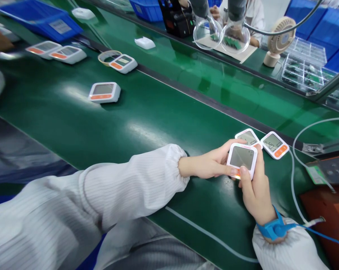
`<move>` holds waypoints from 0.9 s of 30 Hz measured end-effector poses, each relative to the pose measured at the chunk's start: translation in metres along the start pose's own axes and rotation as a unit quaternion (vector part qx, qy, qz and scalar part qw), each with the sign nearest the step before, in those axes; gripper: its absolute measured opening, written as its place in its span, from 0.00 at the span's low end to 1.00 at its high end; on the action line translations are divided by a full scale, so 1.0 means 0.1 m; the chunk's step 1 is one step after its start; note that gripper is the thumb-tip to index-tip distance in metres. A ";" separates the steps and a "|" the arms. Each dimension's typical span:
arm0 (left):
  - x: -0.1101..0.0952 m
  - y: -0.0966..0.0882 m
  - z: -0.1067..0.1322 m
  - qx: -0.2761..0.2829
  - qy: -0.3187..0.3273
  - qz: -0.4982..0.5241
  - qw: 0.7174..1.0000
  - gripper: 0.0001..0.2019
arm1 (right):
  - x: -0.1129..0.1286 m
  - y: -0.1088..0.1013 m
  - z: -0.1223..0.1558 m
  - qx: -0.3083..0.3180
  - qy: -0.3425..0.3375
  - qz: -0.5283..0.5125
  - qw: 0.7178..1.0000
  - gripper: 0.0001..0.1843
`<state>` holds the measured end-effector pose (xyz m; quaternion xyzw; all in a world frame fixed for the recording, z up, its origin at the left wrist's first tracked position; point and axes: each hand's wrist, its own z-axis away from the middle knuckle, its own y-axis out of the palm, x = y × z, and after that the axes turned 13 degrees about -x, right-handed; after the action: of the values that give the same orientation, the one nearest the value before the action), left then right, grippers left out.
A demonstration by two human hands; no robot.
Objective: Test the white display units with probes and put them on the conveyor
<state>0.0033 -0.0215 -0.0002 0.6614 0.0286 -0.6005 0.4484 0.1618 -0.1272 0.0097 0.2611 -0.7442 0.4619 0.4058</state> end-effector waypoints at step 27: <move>-0.08 -0.01 0.02 0.015 0.018 -0.085 0.996 0.40 | 0.01 -0.02 0.00 0.011 -0.014 0.011 1.000 0.37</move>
<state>-0.0009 -0.0180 0.0065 0.6738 0.0839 -0.6248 0.3854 0.1622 -0.1278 0.0116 0.2644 -0.7474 0.4707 0.3871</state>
